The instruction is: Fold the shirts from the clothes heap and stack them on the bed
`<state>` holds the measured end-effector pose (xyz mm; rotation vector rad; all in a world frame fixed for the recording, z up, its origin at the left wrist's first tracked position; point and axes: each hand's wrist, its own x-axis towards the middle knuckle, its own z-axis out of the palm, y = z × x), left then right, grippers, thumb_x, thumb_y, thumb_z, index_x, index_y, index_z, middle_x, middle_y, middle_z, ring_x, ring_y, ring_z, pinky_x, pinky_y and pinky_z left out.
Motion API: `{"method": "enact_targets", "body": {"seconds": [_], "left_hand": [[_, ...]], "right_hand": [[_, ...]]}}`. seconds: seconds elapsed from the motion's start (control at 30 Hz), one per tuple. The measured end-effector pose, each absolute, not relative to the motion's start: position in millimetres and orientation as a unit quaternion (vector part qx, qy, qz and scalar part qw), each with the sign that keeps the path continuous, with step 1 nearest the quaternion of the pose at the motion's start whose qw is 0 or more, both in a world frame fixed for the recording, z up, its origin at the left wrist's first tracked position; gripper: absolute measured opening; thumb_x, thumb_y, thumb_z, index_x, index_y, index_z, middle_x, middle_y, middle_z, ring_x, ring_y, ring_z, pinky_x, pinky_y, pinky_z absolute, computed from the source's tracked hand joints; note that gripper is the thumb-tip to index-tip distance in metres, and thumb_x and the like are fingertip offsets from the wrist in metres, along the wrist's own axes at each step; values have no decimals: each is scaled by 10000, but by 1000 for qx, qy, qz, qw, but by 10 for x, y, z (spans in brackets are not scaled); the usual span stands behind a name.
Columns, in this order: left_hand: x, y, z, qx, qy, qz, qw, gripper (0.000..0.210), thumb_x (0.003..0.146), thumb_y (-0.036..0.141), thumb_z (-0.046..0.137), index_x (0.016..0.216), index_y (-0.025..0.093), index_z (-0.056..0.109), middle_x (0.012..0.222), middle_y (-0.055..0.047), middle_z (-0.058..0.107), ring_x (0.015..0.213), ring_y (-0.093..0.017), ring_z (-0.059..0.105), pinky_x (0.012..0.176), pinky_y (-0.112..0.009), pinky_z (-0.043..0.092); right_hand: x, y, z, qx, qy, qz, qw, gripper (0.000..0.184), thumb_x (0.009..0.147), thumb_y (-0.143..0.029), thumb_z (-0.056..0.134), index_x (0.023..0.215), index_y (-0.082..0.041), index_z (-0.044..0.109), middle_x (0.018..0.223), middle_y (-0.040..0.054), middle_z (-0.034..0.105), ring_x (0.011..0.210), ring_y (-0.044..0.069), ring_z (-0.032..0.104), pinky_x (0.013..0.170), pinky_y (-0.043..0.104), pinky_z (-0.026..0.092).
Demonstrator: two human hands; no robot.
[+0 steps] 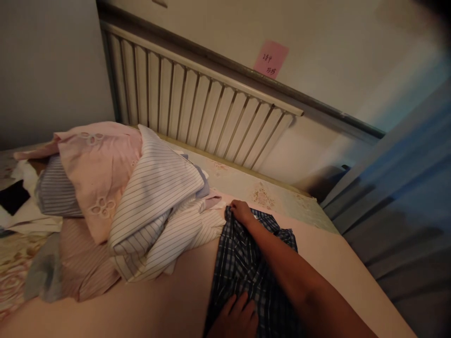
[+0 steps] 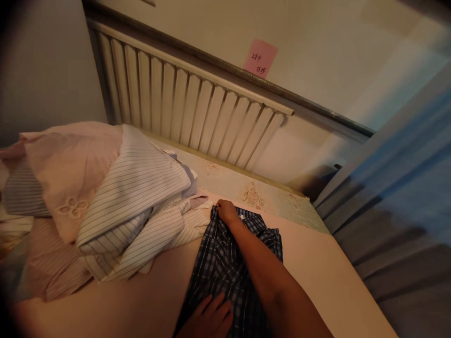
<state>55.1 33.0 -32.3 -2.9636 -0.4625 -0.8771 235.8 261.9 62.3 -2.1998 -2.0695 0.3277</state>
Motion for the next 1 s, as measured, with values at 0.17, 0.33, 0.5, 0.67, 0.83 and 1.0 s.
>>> {"method": "enact_targets", "body": {"seconds": [0.17, 0.33, 0.5, 0.67, 0.83, 1.0], "left_hand": [[529, 319, -299, -953, -152, -260, -13, 325, 958, 366, 449, 1225, 224, 571, 1230, 2, 667, 1206, -183, 540, 984, -306, 412], [508, 308, -142, -963, -155, -205, -75, 463, 928, 521, 452, 1234, 200, 585, 1302, -41, 632, 1247, -232, 527, 988, -360, 435], [473, 280, -83, -955, -170, -189, -154, 467, 923, 461, 473, 1308, 202, 534, 1393, -58, 558, 1332, -246, 439, 1079, -399, 362], [394, 263, 22, -952, -175, -167, -187, 473, 903, 334, 492, 1361, 217, 477, 1452, -46, 498, 1379, -247, 374, 1122, -418, 312], [349, 253, 93, -952, -176, -160, -191, 529, 860, 242, 508, 1384, 227, 438, 1467, -33, 479, 1390, -243, 356, 1144, -439, 289], [342, 239, 98, -951, -182, -167, -185, 533, 858, 237, 514, 1384, 247, 434, 1468, -19, 478, 1392, -242, 356, 1150, -441, 282]], "right_hand": [[2375, 2587, 611, -716, -685, 94, 101, 169, 893, -313, 613, 950, -159, 652, 983, 40, 670, 925, 171, 619, 864, 359, 486], [2581, 2445, 885, -725, -662, 70, 178, 141, 822, -175, 562, 899, -185, 679, 869, 21, 699, 841, 146, 615, 788, 244, 437], [2826, 2012, 1056, -726, -646, 65, 226, 169, 792, -193, 519, 847, -190, 678, 792, 0, 690, 778, 150, 620, 729, 237, 445], [2791, 1354, 964, -731, -637, 59, 239, 172, 787, -174, 509, 834, -177, 674, 786, 28, 692, 761, 180, 633, 747, 280, 476], [2451, 719, 736, -689, -690, 11, 221, 300, 843, -143, 491, 1097, -181, 645, 1157, 89, 652, 1100, 214, 572, 995, 343, 420], [2318, 546, 465, -681, -723, -36, 116, 356, 876, -142, 490, 1206, -158, 621, 1329, 111, 576, 1257, 258, 485, 1090, 420, 360]]}}
